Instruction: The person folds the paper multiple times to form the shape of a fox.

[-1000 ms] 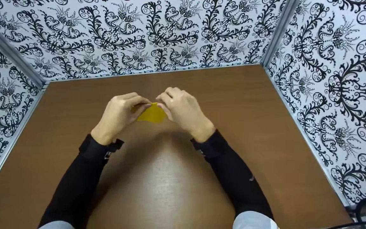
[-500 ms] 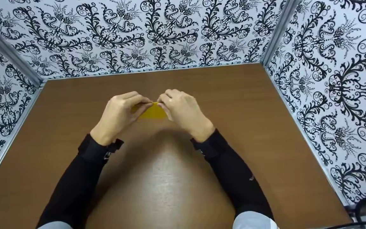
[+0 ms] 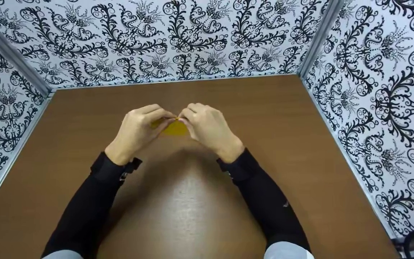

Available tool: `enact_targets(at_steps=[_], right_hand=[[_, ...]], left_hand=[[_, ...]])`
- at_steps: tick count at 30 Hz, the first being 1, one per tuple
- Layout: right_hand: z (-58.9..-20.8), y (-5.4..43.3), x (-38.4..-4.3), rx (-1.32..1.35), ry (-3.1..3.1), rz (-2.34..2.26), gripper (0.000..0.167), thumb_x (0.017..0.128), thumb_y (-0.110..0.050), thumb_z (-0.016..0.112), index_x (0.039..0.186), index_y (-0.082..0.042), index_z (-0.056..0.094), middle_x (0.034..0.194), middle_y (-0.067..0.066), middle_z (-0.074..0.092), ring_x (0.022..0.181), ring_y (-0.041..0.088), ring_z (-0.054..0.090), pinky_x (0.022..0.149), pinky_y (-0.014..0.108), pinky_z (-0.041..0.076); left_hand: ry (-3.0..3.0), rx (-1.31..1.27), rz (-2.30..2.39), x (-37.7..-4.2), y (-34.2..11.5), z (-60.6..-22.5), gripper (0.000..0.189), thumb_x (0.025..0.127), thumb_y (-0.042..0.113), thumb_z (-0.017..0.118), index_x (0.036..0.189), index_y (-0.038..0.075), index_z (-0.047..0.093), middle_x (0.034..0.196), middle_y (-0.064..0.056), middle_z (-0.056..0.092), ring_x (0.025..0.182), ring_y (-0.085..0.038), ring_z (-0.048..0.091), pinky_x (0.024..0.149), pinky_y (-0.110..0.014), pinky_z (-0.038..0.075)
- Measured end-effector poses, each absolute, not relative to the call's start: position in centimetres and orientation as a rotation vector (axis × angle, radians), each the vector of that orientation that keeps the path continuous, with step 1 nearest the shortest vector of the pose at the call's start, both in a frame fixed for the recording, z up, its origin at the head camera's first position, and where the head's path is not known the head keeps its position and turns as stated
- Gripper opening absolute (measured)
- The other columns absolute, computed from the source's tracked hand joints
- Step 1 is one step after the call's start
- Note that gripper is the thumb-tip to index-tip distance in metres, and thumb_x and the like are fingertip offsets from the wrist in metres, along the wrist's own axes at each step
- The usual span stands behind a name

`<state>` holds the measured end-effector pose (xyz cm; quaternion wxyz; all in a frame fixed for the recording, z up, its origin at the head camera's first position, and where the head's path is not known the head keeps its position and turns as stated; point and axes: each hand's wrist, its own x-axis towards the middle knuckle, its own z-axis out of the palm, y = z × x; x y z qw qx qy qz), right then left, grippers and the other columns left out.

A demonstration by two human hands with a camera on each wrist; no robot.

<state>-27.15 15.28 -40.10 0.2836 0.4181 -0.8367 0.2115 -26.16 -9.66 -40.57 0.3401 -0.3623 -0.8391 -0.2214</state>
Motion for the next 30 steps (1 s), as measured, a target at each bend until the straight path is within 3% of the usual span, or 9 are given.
enact_targets(at_steps=[9,15,30], right_hand=[[-39.4,15.6,-27.1,1.123,-2.212,0.573,0.015,0.113,-0.018,0.08,0.111,-0.004,0.085,0.101,0.012,0.082,0.09,0.03,0.079,0.082,0.043,0.071],[-39.6,15.9,-27.4,1.102,-2.206,0.58,0.009,0.11,-0.013,0.082,0.112,-0.005,0.085,0.101,0.011,0.082,0.089,0.03,0.079,0.082,0.044,0.071],[-39.2,17.5,-28.3,1.002,-2.248,0.63,0.01,0.11,-0.012,0.082,0.111,-0.003,0.086,0.102,0.013,0.085,0.092,0.034,0.082,0.085,0.048,0.071]], left_hand=[[-2.182,-0.942,-0.567,-26.2,-9.9,-39.9,0.014,0.113,0.027,0.08,0.111,0.016,0.089,0.103,0.001,0.086,0.09,-0.019,0.083,0.081,-0.033,0.071],[-2.214,-0.924,-0.59,-26.4,-10.8,-39.8,0.015,0.114,0.026,0.079,0.112,0.015,0.089,0.105,0.0,0.086,0.093,-0.019,0.083,0.084,-0.034,0.071],[-2.263,-0.797,-0.681,-27.6,-14.2,-39.0,0.014,0.112,0.024,0.081,0.11,0.014,0.09,0.102,-0.002,0.086,0.078,-0.02,0.077,0.072,-0.033,0.066]])
